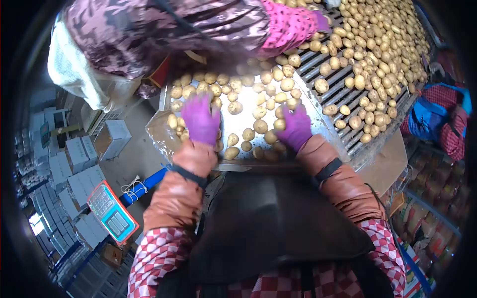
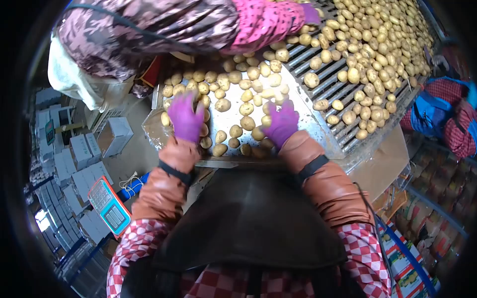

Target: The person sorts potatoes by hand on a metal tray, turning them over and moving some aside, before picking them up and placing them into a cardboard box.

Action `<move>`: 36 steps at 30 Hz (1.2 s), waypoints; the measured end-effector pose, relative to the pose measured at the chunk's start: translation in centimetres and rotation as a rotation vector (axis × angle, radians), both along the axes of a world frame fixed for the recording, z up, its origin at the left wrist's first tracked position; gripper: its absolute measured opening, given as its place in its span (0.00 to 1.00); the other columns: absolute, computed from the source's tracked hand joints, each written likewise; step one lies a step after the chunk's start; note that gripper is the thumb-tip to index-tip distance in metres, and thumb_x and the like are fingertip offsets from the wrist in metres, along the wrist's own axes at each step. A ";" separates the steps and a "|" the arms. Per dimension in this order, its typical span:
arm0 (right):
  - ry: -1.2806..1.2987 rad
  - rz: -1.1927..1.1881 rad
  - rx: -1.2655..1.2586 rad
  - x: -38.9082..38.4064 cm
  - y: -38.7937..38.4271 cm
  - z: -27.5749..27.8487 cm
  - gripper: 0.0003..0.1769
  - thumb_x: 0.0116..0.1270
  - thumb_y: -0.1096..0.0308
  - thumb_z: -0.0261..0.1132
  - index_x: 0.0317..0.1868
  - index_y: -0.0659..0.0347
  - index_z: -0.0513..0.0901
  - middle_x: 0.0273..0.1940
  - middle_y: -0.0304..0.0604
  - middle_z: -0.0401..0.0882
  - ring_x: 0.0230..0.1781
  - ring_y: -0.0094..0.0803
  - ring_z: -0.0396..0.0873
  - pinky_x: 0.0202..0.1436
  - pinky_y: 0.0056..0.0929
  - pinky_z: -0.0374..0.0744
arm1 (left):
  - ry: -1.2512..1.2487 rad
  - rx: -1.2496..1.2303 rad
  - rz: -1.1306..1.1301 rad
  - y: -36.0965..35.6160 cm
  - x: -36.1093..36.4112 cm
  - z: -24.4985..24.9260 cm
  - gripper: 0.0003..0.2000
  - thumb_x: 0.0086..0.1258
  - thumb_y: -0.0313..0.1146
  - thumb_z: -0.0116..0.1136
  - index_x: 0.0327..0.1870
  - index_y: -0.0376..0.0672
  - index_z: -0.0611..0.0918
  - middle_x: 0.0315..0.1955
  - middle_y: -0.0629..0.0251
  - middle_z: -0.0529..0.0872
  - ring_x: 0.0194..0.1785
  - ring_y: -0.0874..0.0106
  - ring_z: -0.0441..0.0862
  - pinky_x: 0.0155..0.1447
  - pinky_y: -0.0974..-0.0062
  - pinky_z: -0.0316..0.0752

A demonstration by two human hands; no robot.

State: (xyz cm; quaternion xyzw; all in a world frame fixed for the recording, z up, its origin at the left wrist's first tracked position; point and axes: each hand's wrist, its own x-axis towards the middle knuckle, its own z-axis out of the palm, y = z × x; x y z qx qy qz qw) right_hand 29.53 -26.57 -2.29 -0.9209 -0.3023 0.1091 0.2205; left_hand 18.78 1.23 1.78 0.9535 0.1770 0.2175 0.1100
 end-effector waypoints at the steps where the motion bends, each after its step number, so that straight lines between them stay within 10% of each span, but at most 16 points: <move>1: -0.001 0.098 -0.144 -1.2 0.7 3.1 0.42 0.52 0.49 0.73 0.68 0.53 0.72 0.65 0.62 0.67 0.63 0.60 0.69 0.67 0.53 0.68 | -0.044 -0.067 -0.054 0.8 2.3 0.2 0.19 0.55 0.39 0.65 0.50 0.49 0.83 0.51 0.57 0.82 0.59 0.53 0.75 0.64 0.54 0.68; 5: 0.215 0.364 0.130 -2.3 -2.1 1.1 0.35 0.58 0.56 0.70 0.66 0.51 0.73 0.65 0.61 0.69 0.63 0.59 0.69 0.66 0.51 0.70 | 1.362 -0.244 -0.088 2.2 8.8 6.1 0.23 0.69 0.44 0.53 0.64 0.49 0.76 0.64 0.54 0.76 0.70 0.61 0.70 0.74 0.66 0.62; 8: 0.275 0.452 0.205 -1.3 -4.2 2.9 0.30 0.64 0.63 0.68 0.66 0.59 0.74 0.62 0.55 0.73 0.60 0.47 0.75 0.64 0.39 0.74 | 0.909 -0.164 -0.017 2.6 10.1 -1.1 0.23 0.66 0.39 0.56 0.64 0.49 0.76 0.64 0.55 0.76 0.68 0.59 0.72 0.73 0.65 0.63; 13: 0.785 -0.205 0.492 -1.5 -8.9 4.6 0.29 0.67 0.70 0.63 0.68 0.67 0.70 0.65 0.53 0.72 0.64 0.38 0.73 0.68 0.33 0.71 | 0.145 0.115 -0.302 3.3 1.5 -2.5 0.28 0.54 0.31 0.63 0.62 0.51 0.78 0.61 0.60 0.79 0.62 0.57 0.77 0.69 0.59 0.66; 18: 0.811 -0.300 0.816 -1.7 -9.5 3.6 0.26 0.71 0.71 0.58 0.68 0.69 0.70 0.62 0.53 0.76 0.63 0.36 0.75 0.68 0.31 0.71 | 0.122 -0.029 -0.129 -2.0 2.1 -2.2 0.15 0.63 0.43 0.62 0.48 0.50 0.87 0.44 0.55 0.87 0.48 0.53 0.83 0.55 0.55 0.74; 23: 0.674 -0.144 0.560 -1.6 -6.7 6.0 0.25 0.73 0.66 0.59 0.67 0.67 0.71 0.58 0.50 0.79 0.59 0.33 0.77 0.64 0.30 0.74 | 0.528 -0.328 -0.075 -7.4 8.9 -4.1 0.25 0.63 0.40 0.63 0.63 0.55 0.75 0.40 0.49 0.86 0.42 0.50 0.84 0.45 0.59 0.77; 29: 1.344 -0.397 0.933 -1.7 -6.9 5.6 0.36 0.73 0.56 0.60 0.75 0.59 0.59 0.69 0.51 0.67 0.65 0.39 0.71 0.65 0.34 0.74 | 0.367 -0.451 0.055 -5.7 9.4 -2.4 0.22 0.63 0.49 0.63 0.55 0.47 0.81 0.33 0.48 0.86 0.38 0.58 0.86 0.45 0.64 0.79; 32: 1.560 -0.460 1.269 -2.9 -7.7 4.3 0.44 0.73 0.48 0.59 0.79 0.54 0.47 0.74 0.52 0.57 0.69 0.44 0.66 0.70 0.42 0.70 | 0.445 -0.861 -0.280 -11.8 6.3 1.6 0.26 0.64 0.54 0.62 0.55 0.43 0.81 0.38 0.49 0.87 0.43 0.61 0.86 0.50 0.67 0.78; 36: 1.079 -0.376 1.098 -4.5 -8.8 0.7 0.28 0.73 0.52 0.59 0.68 0.56 0.72 0.60 0.46 0.74 0.49 0.37 0.78 0.48 0.28 0.79 | 0.395 -0.785 -0.314 -14.4 9.8 3.4 0.22 0.67 0.50 0.60 0.56 0.46 0.81 0.40 0.50 0.86 0.46 0.55 0.84 0.52 0.64 0.77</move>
